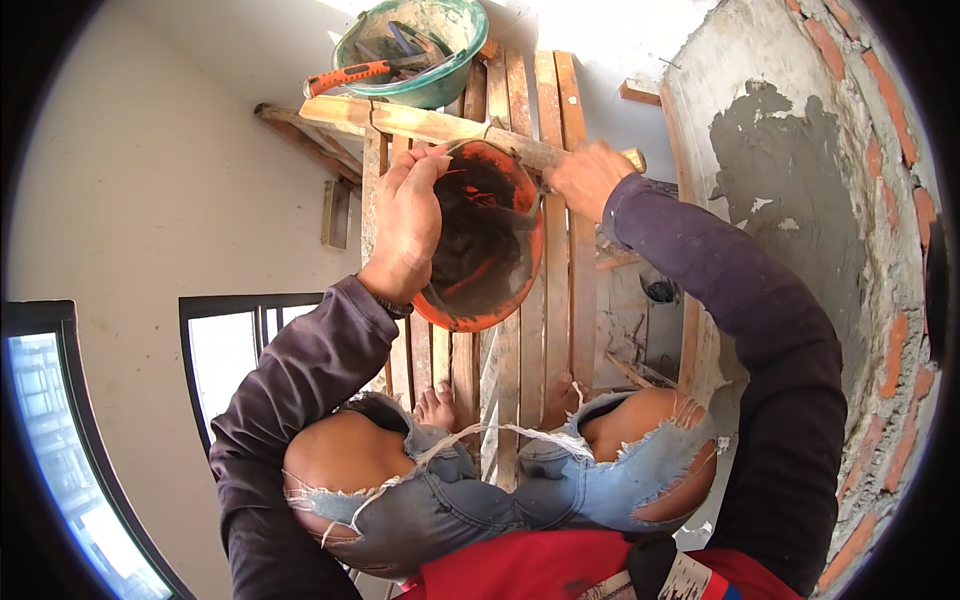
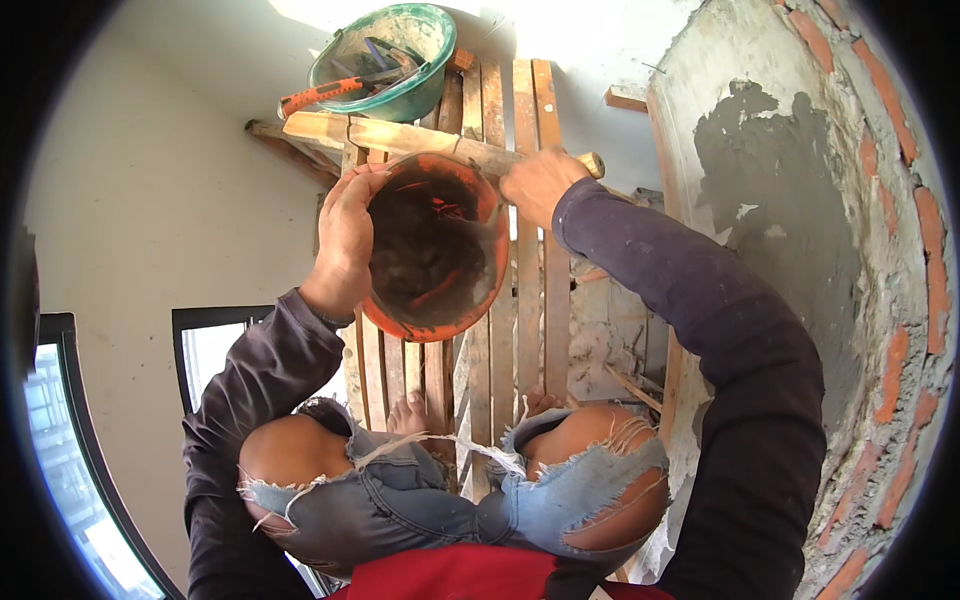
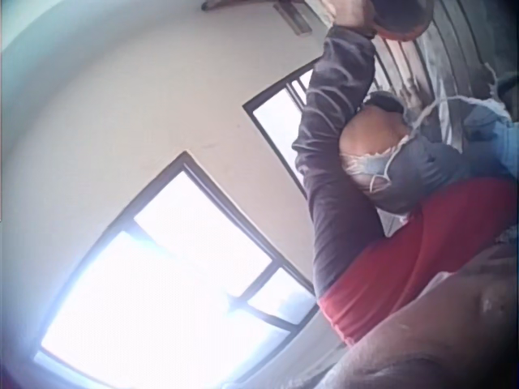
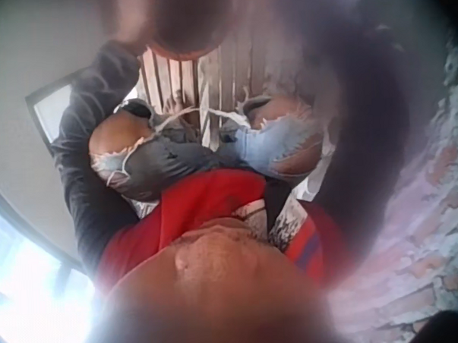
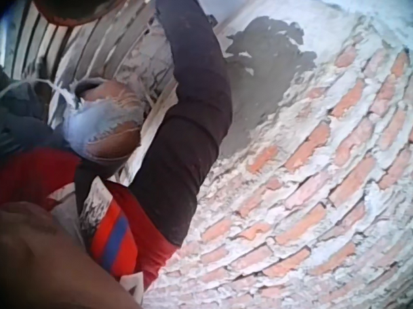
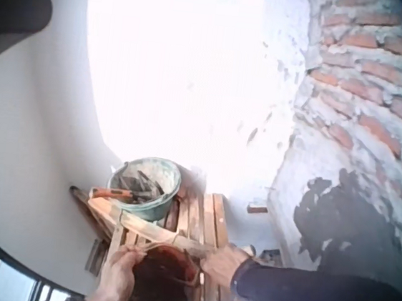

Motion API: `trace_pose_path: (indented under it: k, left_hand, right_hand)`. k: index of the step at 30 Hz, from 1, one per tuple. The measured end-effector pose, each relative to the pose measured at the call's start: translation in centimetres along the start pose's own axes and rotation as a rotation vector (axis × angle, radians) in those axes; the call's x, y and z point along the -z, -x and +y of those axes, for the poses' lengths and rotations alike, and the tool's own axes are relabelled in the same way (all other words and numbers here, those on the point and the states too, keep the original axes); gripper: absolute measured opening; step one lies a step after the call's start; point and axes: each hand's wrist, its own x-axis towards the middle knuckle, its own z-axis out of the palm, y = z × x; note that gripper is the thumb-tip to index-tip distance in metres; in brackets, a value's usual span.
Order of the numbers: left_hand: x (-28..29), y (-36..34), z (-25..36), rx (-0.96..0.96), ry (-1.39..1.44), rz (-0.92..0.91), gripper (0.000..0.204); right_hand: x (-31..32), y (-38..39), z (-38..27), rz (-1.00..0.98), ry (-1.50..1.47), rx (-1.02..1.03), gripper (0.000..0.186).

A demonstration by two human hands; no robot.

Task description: The person scoops cement from a bucket with a trowel and applies it to a brick wall to plaster it.

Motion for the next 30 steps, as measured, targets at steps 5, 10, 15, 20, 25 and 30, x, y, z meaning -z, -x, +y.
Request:
trace_pose_path:
  k: [5,10,15,20,25,30]
  left_hand:
    - [0.6,-0.3,-0.6,0.044,0.108,0.044,0.023]
    - [0.5,0.2,0.5,0.082,0.109,0.070,0.022]
    - [2.8,-0.8,-1.0,0.112,0.138,0.080,0.022]
    - [6.1,-1.9,-2.5,0.185,0.323,0.015,0.023]
    - [6.6,-2.2,-1.9,0.113,0.331,0.042,0.031]
    - [9.1,-2.6,-2.2,0.254,0.495,-0.036,0.033]
  right_hand:
    - [-1.8,0.5,-1.9,-0.101,-0.192,0.060,0.014]
    - [-2.5,3.1,-3.0,-0.224,-0.388,-0.007,0.019]
    - [-3.7,4.8,-5.8,-0.222,-0.886,0.014,0.026]
    - [-6.1,7.3,-9.2,-0.259,-1.252,-0.097,0.027]
    - [-5.5,9.0,-10.0,-0.011,-1.321,-0.326,0.026]
    - [-4.5,8.3,-9.0,0.198,-1.142,-0.461,0.030]
